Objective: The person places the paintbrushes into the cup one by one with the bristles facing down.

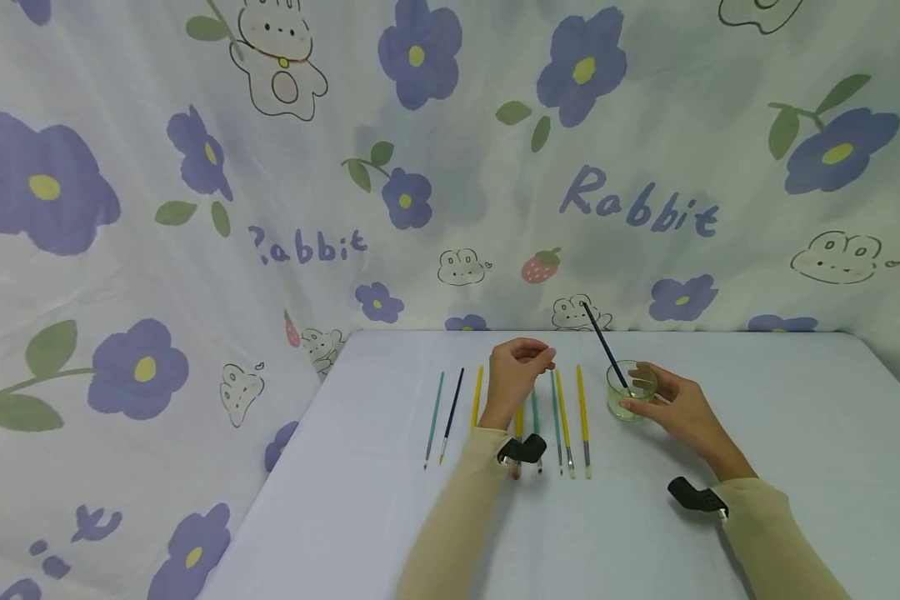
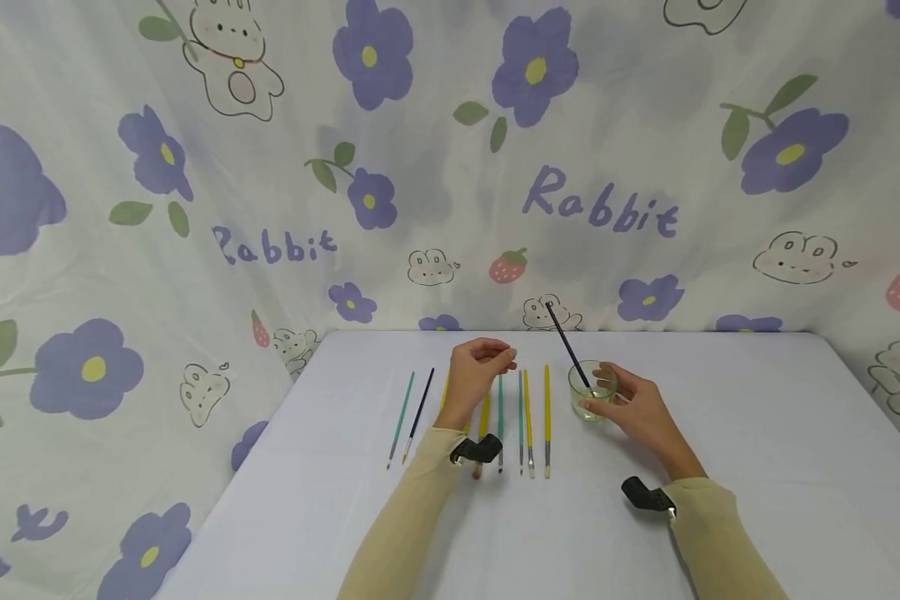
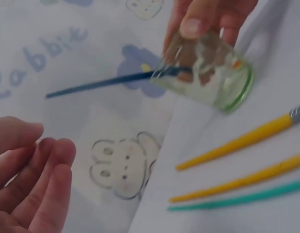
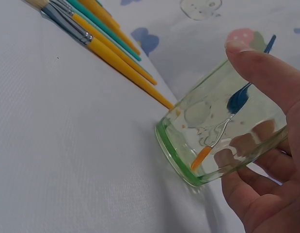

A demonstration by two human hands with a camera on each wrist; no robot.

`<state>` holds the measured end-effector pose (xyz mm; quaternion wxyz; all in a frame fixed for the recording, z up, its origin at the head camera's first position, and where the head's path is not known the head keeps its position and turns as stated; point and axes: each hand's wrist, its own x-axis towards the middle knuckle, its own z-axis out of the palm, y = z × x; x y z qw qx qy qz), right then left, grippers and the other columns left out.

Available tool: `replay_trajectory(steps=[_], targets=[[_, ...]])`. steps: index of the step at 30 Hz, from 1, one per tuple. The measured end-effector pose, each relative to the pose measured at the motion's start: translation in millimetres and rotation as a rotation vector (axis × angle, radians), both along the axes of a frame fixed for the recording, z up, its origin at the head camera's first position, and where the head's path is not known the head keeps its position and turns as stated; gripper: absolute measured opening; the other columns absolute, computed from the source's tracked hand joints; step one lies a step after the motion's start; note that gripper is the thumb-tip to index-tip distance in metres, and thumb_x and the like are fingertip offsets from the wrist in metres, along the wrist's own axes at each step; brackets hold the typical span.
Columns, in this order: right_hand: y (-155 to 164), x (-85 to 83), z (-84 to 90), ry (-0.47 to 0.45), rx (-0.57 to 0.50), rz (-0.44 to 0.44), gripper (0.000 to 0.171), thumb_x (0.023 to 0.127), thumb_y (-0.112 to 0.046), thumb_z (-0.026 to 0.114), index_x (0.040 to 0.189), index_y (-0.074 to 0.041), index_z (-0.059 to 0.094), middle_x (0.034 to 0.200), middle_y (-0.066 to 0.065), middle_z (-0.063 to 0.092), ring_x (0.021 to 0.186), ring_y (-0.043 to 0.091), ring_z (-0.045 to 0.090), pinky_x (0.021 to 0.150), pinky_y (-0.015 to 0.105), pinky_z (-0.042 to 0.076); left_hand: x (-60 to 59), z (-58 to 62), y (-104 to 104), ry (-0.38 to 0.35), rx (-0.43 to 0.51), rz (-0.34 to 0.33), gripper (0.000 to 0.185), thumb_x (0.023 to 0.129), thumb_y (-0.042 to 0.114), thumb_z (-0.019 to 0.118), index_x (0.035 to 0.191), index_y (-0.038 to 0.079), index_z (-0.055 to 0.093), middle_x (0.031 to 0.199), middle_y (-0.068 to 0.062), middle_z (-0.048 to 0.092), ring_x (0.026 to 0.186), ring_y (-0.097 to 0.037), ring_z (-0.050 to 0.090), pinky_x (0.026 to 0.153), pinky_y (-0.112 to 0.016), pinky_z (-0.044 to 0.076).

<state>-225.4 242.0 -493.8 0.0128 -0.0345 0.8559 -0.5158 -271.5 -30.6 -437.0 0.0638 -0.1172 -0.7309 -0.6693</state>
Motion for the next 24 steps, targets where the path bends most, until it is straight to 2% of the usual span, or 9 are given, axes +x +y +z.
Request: replay_trajectory(steps=[3, 5, 8, 12, 18, 24], targets=[[1.0, 0.0, -1.9, -0.005, -0.002, -0.001, 0.097, 0.088, -0.052, 0.079, 0.161, -0.007, 0.034, 0.156, 0.020, 0.051, 0.149, 0.047, 0.041, 0.120, 0.060, 0.038, -1.1, 1.8, -21.0, -0.003, -0.010, 0.016, 0.021, 0.092, 0.012, 0.078, 0.105, -0.005, 0.074, 0.095, -0.024, 0.077, 0.076, -0.024, 0.078, 0.077, -0.038, 0.067], [1.5, -0.3, -2.8, -0.005, 0.000, -0.001, 0.097, 0.088, -0.053, 0.079, 0.161, -0.008, 0.034, 0.157, 0.019, 0.051, 0.149, 0.047, 0.040, 0.120, 0.061, 0.038, -1.7, 2.1, -35.4, -0.011, -0.007, 0.042, 0.023, 0.092, 0.012, 0.078, 0.107, -0.006, 0.073, 0.096, -0.024, 0.077, 0.076, -0.023, 0.077, 0.075, -0.033, 0.066], [1.6, -0.9, -3.3, -0.003, -0.001, -0.003, 0.097, 0.088, -0.053, 0.079, 0.161, -0.008, 0.034, 0.157, 0.019, 0.050, 0.150, 0.047, 0.040, 0.120, 0.061, 0.038, -3.2, 2.2, -56.2, -0.007, -0.032, 0.100, 0.026, 0.092, 0.012, 0.079, 0.108, -0.007, 0.073, 0.095, -0.022, 0.077, 0.074, -0.021, 0.077, 0.070, -0.026, 0.065], [1.8, -1.1, -3.5, -0.004, -0.004, -0.002, 0.097, 0.088, -0.053, 0.079, 0.161, -0.007, 0.034, 0.156, 0.019, 0.051, 0.149, 0.046, 0.041, 0.121, 0.060, 0.038, -4.3, 1.3, -82.4, -0.016, -0.098, 0.179, 0.025, 0.091, 0.012, 0.078, 0.108, -0.006, 0.074, 0.091, -0.019, 0.078, 0.071, -0.021, 0.076, 0.066, -0.024, 0.064], [1.7, -0.4, -3.7, 0.001, -0.007, 0.002, 0.094, 0.089, -0.049, 0.079, 0.160, -0.007, 0.035, 0.156, 0.017, 0.052, 0.149, 0.044, 0.042, 0.120, 0.056, 0.039, -4.0, -3.9, -118.1, -0.092, -0.182, 0.288, 0.019, 0.090, 0.011, 0.079, 0.103, -0.003, 0.075, 0.088, -0.019, 0.078, 0.064, -0.018, 0.073, 0.059, -0.021, 0.061], [2.2, -1.5, -1.8, 0.006, -0.013, -0.003, 0.092, 0.090, -0.046, 0.079, 0.161, -0.007, 0.034, 0.156, 0.018, 0.052, 0.149, 0.045, 0.042, 0.120, 0.057, 0.040, -2.9, -9.3, -143.5, -0.142, -0.276, 0.356, 0.018, 0.090, 0.012, 0.079, 0.101, -0.002, 0.075, 0.087, -0.019, 0.077, 0.062, -0.014, 0.070, 0.057, -0.017, 0.057]])
